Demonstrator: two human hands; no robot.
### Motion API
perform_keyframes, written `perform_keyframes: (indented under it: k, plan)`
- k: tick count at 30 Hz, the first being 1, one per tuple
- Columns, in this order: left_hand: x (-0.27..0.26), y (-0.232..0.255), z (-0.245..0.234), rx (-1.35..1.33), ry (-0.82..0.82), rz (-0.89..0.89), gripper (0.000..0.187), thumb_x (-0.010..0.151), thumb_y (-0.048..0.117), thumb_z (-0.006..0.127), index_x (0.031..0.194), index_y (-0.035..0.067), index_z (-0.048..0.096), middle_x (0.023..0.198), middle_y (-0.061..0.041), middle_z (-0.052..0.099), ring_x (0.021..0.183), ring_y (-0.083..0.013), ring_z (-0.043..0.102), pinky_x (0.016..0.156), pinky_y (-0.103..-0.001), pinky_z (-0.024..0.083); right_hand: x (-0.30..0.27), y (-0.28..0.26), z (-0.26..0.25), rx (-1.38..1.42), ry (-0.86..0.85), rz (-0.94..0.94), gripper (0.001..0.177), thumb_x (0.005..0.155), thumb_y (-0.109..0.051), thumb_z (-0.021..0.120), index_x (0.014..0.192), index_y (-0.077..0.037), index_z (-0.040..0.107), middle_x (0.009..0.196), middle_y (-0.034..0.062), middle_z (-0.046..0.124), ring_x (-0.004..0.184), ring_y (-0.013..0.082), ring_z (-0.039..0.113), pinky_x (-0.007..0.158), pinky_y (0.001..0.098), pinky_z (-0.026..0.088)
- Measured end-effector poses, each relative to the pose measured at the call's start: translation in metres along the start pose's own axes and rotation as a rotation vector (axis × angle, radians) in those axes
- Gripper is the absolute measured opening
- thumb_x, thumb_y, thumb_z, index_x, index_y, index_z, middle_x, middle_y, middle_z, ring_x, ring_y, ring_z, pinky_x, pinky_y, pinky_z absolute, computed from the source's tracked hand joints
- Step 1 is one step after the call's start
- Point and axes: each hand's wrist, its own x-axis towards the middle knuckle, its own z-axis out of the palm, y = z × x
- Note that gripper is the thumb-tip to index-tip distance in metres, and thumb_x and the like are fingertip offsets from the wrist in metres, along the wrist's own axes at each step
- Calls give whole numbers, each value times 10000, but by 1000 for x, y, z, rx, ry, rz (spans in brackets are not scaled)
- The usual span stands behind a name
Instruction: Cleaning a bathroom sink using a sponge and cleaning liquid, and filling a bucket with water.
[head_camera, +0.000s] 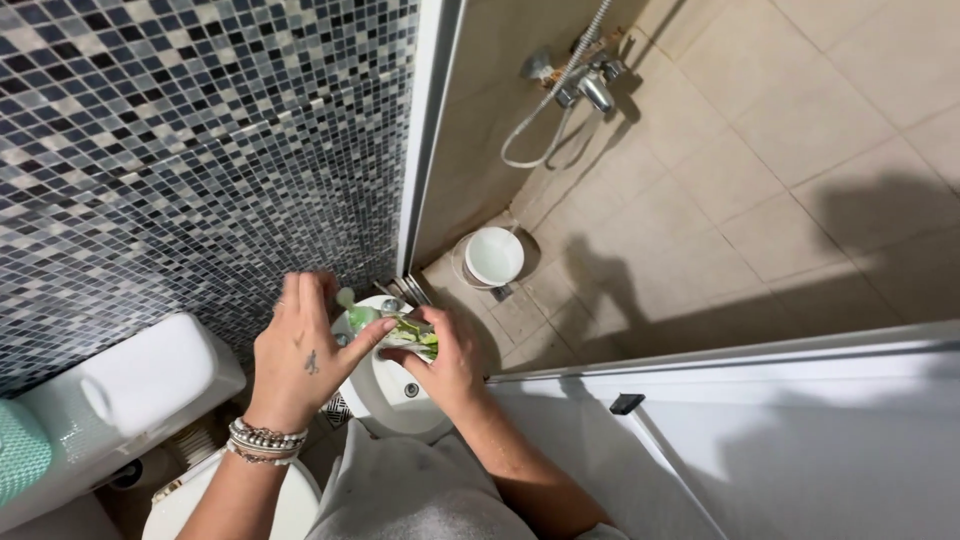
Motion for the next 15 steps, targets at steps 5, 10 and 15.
perform_keyframes:
  k: [5, 10, 15]
  plan:
    - [9, -33, 17, 28, 58, 562, 383, 960, 470, 617, 1248, 219, 641, 935, -48, 645, 1025, -302, 631, 856, -417, 508, -11, 4, 6, 2, -75, 46, 677, 654, -511, 909, 1188, -162, 683, 974, 24, 753, 909, 229, 741, 803, 337, 591]
    - [10, -51, 26, -102, -120, 559, 303, 1015, 270, 562, 1280, 122, 566, 1026, -134, 665, 941, -355, 623, 819, -451, 515, -21, 9, 13, -98, -196, 39, 603, 759, -312, 872, 1281, -147, 621, 1125, 55, 712, 1039, 284, 670, 884, 415, 498]
    - [15, -69, 44, -34, -170, 325, 406, 1035, 425, 429, 1252, 84, 468, 840, -194, 714, 658, -419, 696, 551, -536, 562, -42, 35, 31, -246, -165, -14, 608, 678, -120, 939, 1194, -147, 618, 1182, 24, 684, 1065, 221, 611, 947, 395, 402]
